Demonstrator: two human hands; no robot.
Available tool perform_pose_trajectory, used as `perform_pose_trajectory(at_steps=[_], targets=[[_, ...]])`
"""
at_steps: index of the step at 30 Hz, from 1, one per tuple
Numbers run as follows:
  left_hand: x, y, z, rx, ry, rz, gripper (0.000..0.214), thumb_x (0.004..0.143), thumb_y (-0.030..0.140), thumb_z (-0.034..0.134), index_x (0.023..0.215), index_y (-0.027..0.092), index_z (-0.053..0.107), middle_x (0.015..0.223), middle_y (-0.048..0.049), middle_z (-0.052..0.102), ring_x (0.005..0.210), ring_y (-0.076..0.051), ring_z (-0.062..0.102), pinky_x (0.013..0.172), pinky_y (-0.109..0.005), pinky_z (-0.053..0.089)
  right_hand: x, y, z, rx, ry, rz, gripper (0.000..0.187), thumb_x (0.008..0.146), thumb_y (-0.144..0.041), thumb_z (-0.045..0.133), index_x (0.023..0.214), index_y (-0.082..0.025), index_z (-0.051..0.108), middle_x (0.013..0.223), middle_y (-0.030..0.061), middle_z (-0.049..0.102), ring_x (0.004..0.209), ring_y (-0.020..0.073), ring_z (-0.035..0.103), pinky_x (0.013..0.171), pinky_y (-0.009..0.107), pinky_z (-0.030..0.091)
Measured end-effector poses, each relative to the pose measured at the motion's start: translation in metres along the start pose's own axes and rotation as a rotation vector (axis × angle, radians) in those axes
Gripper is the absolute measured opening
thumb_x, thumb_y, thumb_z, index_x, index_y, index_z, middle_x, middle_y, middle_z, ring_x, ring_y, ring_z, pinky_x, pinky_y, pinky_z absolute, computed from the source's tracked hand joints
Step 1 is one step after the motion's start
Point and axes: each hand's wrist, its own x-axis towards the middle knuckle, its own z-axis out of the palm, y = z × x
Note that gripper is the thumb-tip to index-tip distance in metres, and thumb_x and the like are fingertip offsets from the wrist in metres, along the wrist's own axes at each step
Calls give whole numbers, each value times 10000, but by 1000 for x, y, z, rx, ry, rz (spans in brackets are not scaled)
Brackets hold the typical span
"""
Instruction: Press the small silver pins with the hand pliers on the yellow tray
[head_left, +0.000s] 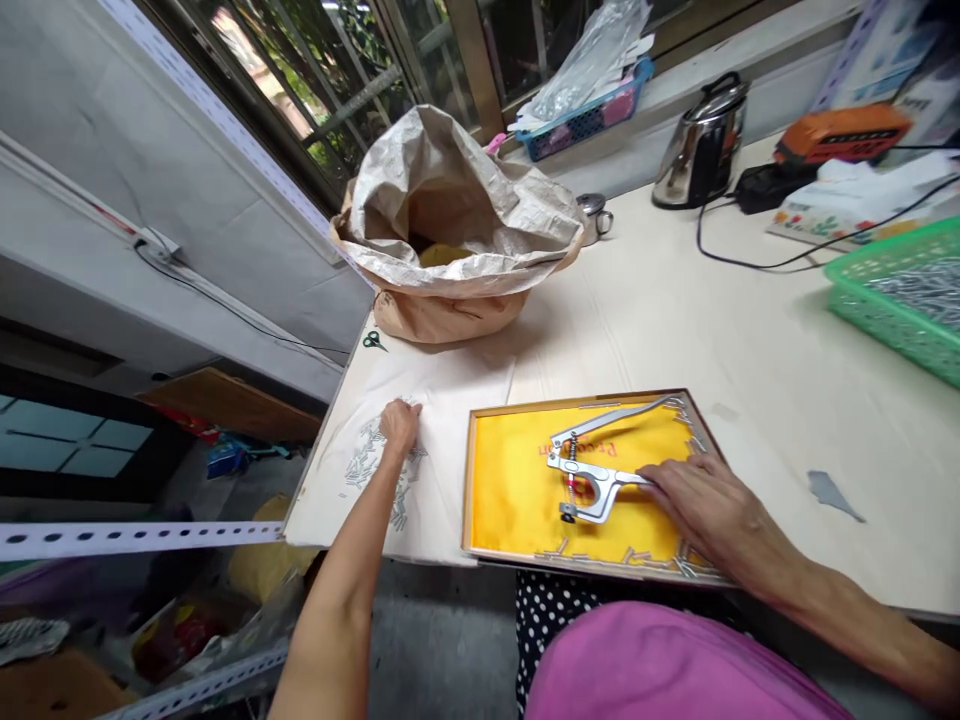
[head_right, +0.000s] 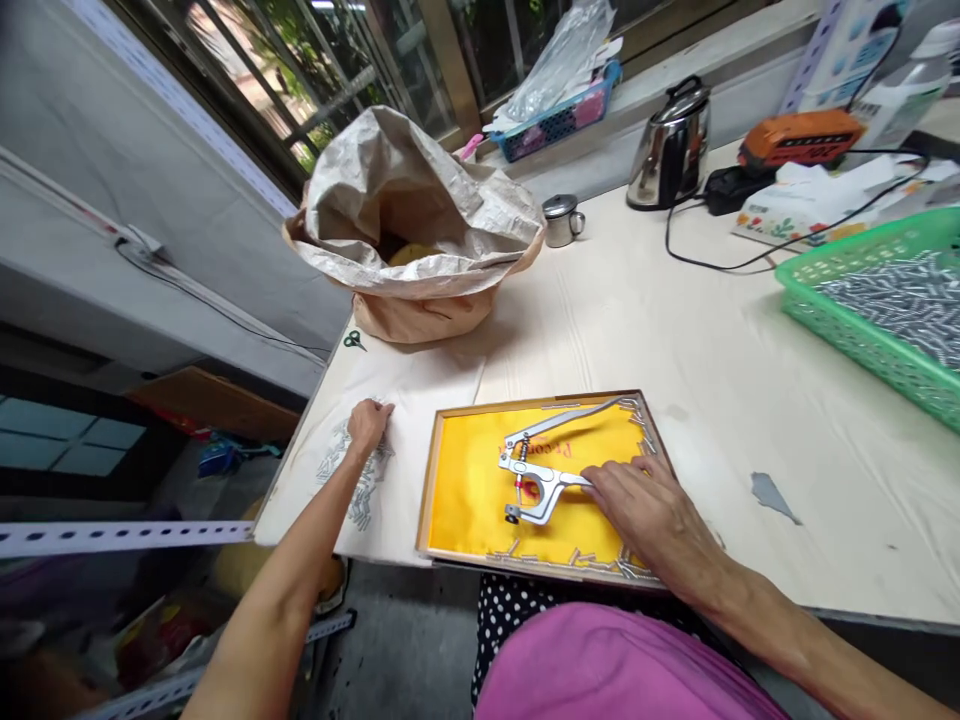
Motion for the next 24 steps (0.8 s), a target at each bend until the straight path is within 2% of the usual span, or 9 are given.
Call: perform_pose_trajectory(at_steps=[7,12,15,18,21,24], targets=[[12,-11,-5,2,-48,67,162,804,242,616,833,134,733,870,-125,761,905,-272,685,753,-294,469,1,-2,5,-76,-104,-3,168,1006,-177,411,938,-190,565,712,-13,574,660,142,524,770,328,351],[-1,-11,-15,6,17,117,227,839,198,519,888,128,729,957,-143,753,988,-296,666,820,-333,475,-1,-2,4,-90,-128,-13,206,1013,-176,391,920,-185,575,727,-6,565,684,148,492,782,332,327],[-35,1,-21,-178,30,183,264,861,268,515,958,132,720,938,-108,750,884,-247,682,789,-309,501,1,-4,-1,-119,-130,-30,229,1007,-150,378,921,-181,588,728,-1,567,692,158,473,785,335,316],[-95,22,-23,-527,-79,315,276,836,366,572,950,160,717,845,-46,742,701,-182,668,689,-268,520,2,-4,-6,-143,-151,-44,241,989,-104,373,918,-177,592,744,9,577,705,168,473,782,335,302],[-154,43,-20,-625,-142,482,206,820,360,620,857,184,722,845,-35,738,742,-167,669,712,-248,516,2,-3,-9,-162,-173,-48,243,987,-94,373,908,-173,588,748,14,579,696,171,473,765,333,293],[-185,53,-8,-623,-170,587,161,853,308,605,829,188,709,852,-45,726,763,-167,661,707,-255,512,3,0,-10,-189,-193,-26,235,989,-101,374,909,-178,582,754,13,586,684,170,470,748,333,281]])
